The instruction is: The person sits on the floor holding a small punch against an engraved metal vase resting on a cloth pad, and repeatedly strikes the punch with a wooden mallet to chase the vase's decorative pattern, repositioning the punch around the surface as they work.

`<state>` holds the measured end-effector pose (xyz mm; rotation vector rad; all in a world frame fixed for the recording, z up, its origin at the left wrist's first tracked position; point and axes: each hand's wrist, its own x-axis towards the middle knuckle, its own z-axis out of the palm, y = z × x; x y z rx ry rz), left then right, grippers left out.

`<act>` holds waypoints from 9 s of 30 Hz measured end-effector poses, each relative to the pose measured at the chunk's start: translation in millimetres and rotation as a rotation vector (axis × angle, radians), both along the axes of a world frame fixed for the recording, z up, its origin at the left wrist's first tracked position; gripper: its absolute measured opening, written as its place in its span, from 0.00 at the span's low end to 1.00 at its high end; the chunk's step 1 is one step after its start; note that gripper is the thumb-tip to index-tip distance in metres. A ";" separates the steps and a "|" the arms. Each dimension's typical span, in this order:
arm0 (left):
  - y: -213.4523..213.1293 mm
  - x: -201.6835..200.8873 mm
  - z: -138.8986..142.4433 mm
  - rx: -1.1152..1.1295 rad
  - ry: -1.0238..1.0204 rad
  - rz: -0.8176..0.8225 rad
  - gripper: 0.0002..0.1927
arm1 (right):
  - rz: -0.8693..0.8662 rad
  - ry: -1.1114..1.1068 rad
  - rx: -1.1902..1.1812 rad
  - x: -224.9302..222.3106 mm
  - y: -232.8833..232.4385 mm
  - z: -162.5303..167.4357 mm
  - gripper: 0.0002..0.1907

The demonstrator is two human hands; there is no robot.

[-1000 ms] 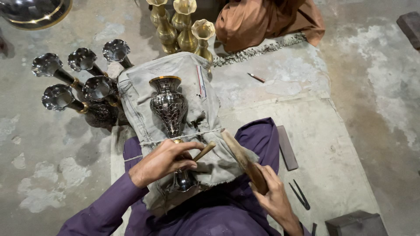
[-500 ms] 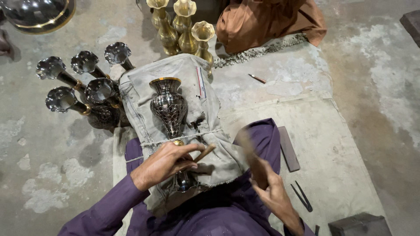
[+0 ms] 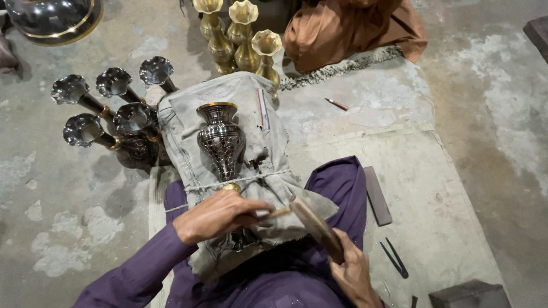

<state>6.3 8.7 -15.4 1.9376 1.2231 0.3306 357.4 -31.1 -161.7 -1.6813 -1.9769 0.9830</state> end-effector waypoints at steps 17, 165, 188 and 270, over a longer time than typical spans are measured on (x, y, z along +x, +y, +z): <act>-13.7 13.4 20.2 0.051 0.052 0.372 0.20 | 0.126 0.217 -0.019 -5.0 73.0 51.2 0.37; -20.4 -19.8 -19.3 0.159 -0.239 0.552 0.28 | 0.392 -0.149 0.307 -43.1 136.8 120.2 0.43; -20.0 -23.7 -25.0 0.177 -0.287 0.513 0.28 | 0.457 0.063 0.482 -41.5 128.7 111.1 0.42; -32.5 -8.1 -33.5 0.167 -0.199 0.707 0.25 | 0.628 -0.174 0.489 -53.7 144.3 106.9 0.44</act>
